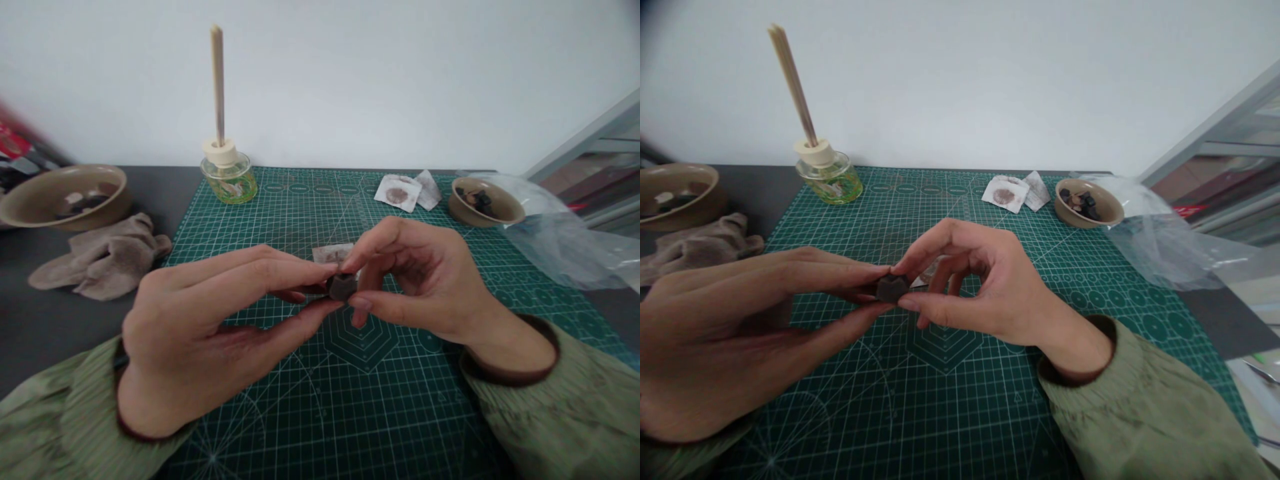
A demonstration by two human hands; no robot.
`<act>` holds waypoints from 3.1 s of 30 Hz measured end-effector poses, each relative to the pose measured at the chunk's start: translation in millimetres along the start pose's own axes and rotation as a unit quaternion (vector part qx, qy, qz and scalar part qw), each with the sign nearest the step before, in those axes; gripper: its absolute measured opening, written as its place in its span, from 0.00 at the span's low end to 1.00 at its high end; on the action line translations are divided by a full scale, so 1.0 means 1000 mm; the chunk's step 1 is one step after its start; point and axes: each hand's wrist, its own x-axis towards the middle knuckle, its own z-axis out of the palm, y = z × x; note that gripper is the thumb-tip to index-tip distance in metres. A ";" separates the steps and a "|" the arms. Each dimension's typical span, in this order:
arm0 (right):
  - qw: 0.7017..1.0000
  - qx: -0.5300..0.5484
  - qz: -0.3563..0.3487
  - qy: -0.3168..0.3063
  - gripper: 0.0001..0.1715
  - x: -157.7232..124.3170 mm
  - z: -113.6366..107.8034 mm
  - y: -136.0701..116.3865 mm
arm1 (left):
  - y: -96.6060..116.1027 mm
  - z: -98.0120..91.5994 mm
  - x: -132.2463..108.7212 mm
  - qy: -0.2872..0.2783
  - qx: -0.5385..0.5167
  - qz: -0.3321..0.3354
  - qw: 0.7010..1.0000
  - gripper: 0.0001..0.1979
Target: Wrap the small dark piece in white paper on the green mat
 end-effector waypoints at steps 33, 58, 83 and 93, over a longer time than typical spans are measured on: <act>1.000 -0.009 0.007 0.003 0.21 0.000 0.000 -0.001 | 0.009 -0.003 0.003 -0.007 0.006 -0.031 0.999 0.08; 1.000 -0.008 0.003 0.012 0.21 -0.001 -0.002 0.001 | 0.007 0.001 0.001 -0.011 -0.008 -0.048 0.999 0.07; 1.000 -0.014 0.014 0.007 0.21 -0.001 -0.003 0.001 | 0.003 0.003 -0.001 0.012 -0.017 -0.032 0.999 0.08; 1.000 -0.008 0.012 0.002 0.21 -0.001 -0.002 0.000 | 0.003 0.000 -0.001 0.007 -0.015 -0.031 0.999 0.08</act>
